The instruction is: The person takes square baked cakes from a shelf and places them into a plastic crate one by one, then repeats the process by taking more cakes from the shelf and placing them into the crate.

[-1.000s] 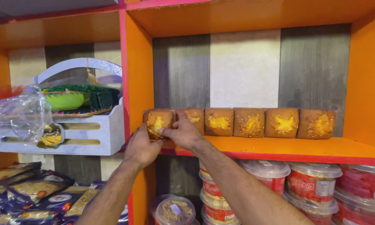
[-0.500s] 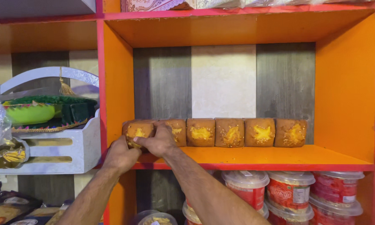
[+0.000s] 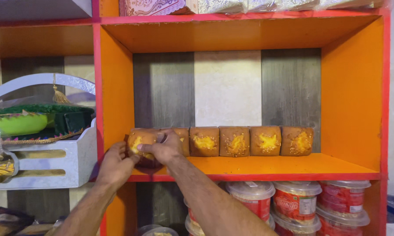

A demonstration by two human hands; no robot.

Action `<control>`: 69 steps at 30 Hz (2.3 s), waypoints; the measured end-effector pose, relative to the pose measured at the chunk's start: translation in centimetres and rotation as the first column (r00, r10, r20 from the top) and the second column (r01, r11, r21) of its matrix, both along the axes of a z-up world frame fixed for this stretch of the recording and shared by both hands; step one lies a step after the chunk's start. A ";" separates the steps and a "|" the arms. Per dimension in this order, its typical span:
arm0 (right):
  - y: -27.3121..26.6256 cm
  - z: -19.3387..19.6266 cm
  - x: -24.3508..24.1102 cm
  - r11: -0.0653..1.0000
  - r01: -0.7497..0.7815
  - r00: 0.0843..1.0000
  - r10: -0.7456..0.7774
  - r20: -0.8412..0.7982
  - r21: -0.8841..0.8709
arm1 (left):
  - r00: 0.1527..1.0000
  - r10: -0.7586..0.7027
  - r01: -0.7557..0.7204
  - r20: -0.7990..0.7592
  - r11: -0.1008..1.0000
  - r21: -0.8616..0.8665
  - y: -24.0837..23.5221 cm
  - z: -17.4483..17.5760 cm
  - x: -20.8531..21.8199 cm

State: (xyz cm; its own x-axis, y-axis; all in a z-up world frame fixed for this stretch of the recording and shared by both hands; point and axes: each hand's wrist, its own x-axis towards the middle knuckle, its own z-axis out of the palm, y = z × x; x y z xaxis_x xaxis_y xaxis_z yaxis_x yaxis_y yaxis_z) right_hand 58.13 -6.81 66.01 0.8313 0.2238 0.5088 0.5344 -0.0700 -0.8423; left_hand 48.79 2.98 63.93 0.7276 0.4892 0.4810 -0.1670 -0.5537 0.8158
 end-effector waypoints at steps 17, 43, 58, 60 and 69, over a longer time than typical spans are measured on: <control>-8.7 2.4 -7.7 0.824 -0.323 0.828 0.484 -0.282 0.466 | 0.871 0.015 0.391 0.490 0.583 -0.712 -4.7 2.0 1.0; -15.1 -0.4 -11.9 0.882 -0.164 0.969 0.227 -0.093 0.443 | 0.863 -0.006 0.409 0.506 0.596 -0.691 -15.2 -1.3 -7.4; -13.2 -2.1 -15.1 0.948 -0.295 0.942 0.269 0.198 0.118 | 0.876 0.201 -0.070 0.438 0.952 -0.296 -15.1 -3.3 -12.7; -12.3 -2.7 -15.3 0.944 -0.314 0.933 0.287 0.216 0.100 | 0.861 0.257 -0.139 0.439 0.949 -0.282 -14.0 -4.1 -13.7; -8.9 -5.2 -19.6 0.890 -0.450 0.893 0.448 0.041 0.074 | 0.765 0.558 -0.394 0.321 0.801 -0.451 -11.9 -5.5 -20.3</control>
State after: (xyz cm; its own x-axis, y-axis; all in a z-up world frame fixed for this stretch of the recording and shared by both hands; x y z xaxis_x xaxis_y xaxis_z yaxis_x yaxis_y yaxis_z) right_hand 38.49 -15.66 60.77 0.6402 0.5287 0.5574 0.5113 0.2483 -0.8228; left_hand 28.47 -8.96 58.41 0.1189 0.9027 0.4135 -0.3247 -0.3582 0.8754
